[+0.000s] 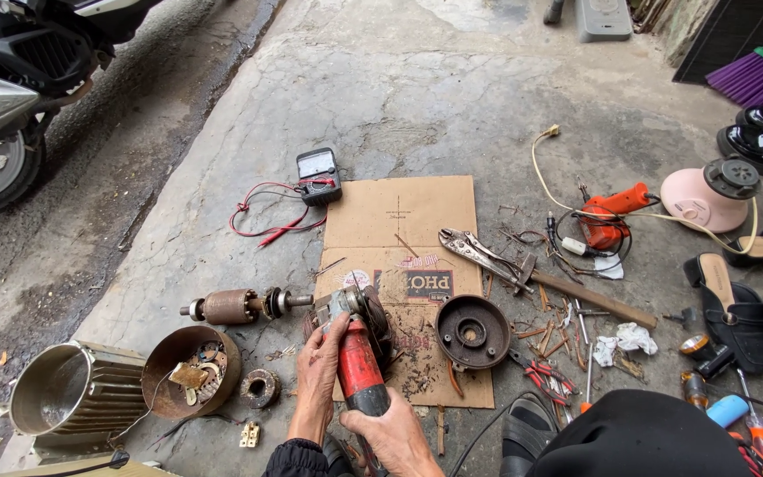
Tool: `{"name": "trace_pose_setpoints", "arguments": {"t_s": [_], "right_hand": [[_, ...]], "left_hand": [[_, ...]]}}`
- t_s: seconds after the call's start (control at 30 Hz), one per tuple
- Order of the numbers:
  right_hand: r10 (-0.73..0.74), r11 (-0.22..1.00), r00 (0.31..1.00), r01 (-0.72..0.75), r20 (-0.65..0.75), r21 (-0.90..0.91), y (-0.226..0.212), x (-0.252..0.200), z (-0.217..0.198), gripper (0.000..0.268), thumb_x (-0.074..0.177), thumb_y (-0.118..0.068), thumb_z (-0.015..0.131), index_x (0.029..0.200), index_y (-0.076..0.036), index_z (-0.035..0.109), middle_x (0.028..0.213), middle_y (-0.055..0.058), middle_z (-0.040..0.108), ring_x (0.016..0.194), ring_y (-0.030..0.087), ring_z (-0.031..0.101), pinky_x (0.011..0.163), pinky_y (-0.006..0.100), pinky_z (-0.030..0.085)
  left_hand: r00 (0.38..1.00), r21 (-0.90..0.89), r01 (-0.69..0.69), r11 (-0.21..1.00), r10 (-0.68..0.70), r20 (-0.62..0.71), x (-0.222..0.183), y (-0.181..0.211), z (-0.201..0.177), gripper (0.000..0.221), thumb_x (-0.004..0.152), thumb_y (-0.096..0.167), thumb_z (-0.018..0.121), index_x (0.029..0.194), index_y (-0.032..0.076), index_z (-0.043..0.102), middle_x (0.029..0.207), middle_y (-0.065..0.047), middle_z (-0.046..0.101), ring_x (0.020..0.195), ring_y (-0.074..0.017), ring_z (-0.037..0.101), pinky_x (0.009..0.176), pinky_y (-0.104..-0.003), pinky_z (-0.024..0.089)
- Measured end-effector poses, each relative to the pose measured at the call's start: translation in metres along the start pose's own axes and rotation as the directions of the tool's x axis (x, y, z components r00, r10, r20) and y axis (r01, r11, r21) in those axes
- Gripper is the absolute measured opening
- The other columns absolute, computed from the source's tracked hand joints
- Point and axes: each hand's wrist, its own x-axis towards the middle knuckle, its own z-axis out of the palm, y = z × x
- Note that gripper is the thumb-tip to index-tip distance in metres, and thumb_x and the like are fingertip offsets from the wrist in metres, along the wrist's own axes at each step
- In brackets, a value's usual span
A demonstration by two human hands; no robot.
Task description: Using an angle grinder to cut through the metal casing or windings of an electric motor stator
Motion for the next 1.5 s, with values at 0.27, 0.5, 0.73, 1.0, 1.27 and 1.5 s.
{"name": "trace_pose_setpoints", "arguments": {"t_s": [0.27, 0.5, 0.73, 1.0, 1.27, 1.5], "right_hand": [[-0.027, 0.999, 1.000, 0.027, 0.004, 0.020, 0.021, 0.020, 0.002, 0.044, 0.080, -0.014, 0.089, 0.116, 0.001, 0.069, 0.080, 0.010, 0.066, 0.046, 0.020, 0.058, 0.043, 0.032, 0.045], [-0.039, 0.991, 0.998, 0.032, -0.048, -0.131, 0.030, 0.030, 0.001, 0.043, 0.075, -0.024, 0.091, 0.111, -0.007, 0.075, 0.083, 0.005, 0.068, 0.068, 0.018, 0.062, 0.067, 0.029, 0.047], [-0.001, 1.000, 0.999, 0.001, -0.039, -0.005, 0.024, 0.022, 0.005, 0.045, 0.077, -0.015, 0.091, 0.115, -0.001, 0.072, 0.079, 0.009, 0.065, 0.053, 0.020, 0.058, 0.049, 0.032, 0.046], [0.020, 0.999, 1.000, -0.020, -0.019, 0.036, 0.020, 0.017, 0.006, 0.045, 0.080, -0.011, 0.090, 0.119, 0.001, 0.071, 0.083, 0.010, 0.065, 0.045, 0.021, 0.055, 0.041, 0.033, 0.047], [-0.001, 1.000, 1.000, 0.001, -0.012, 0.003, 0.021, 0.014, 0.005, 0.045, 0.081, -0.013, 0.090, 0.118, 0.001, 0.069, 0.081, 0.010, 0.066, 0.042, 0.021, 0.057, 0.041, 0.032, 0.045], [0.023, 1.000, 1.000, -0.023, -0.014, 0.016, 0.017, 0.010, 0.006, 0.046, 0.082, -0.014, 0.090, 0.120, 0.000, 0.067, 0.082, 0.010, 0.065, 0.039, 0.021, 0.057, 0.038, 0.031, 0.043]], "left_hand": [[0.999, -0.012, 0.037, 0.999, -0.037, 0.004, -0.005, 0.006, -0.001, 0.069, 0.080, 0.048, 0.081, 0.133, 0.003, 0.082, 0.113, -0.017, 0.083, 0.098, -0.0243, 0.076, 0.085, -0.036, 0.060], [0.998, -0.017, 0.051, 0.999, -0.051, 0.022, -0.004, 0.002, -0.004, 0.076, 0.077, 0.051, 0.080, 0.136, 0.003, 0.079, 0.116, -0.019, 0.082, 0.099, -0.0268, 0.077, 0.086, -0.039, 0.062], [0.999, -0.024, 0.035, 0.999, -0.034, 0.019, -0.002, 0.001, -0.005, 0.070, 0.081, 0.048, 0.081, 0.134, 0.002, 0.080, 0.112, -0.017, 0.081, 0.094, -0.0242, 0.074, 0.080, -0.035, 0.060], [0.999, -0.033, 0.042, 0.999, -0.042, 0.017, -0.004, 0.001, -0.006, 0.074, 0.080, 0.048, 0.082, 0.138, 0.002, 0.078, 0.112, -0.018, 0.082, 0.095, -0.0242, 0.075, 0.081, -0.034, 0.060], [0.999, -0.029, 0.049, 0.998, -0.049, 0.019, -0.005, 0.002, -0.008, 0.074, 0.080, 0.049, 0.082, 0.137, 0.002, 0.078, 0.113, -0.017, 0.081, 0.096, -0.0239, 0.075, 0.082, -0.035, 0.060], [0.997, 0.001, 0.073, 0.997, -0.073, 0.014, -0.007, 0.006, -0.007, 0.082, 0.078, 0.052, 0.081, 0.145, 0.005, 0.074, 0.124, -0.015, 0.079, 0.105, -0.0228, 0.074, 0.088, -0.034, 0.061]]}}
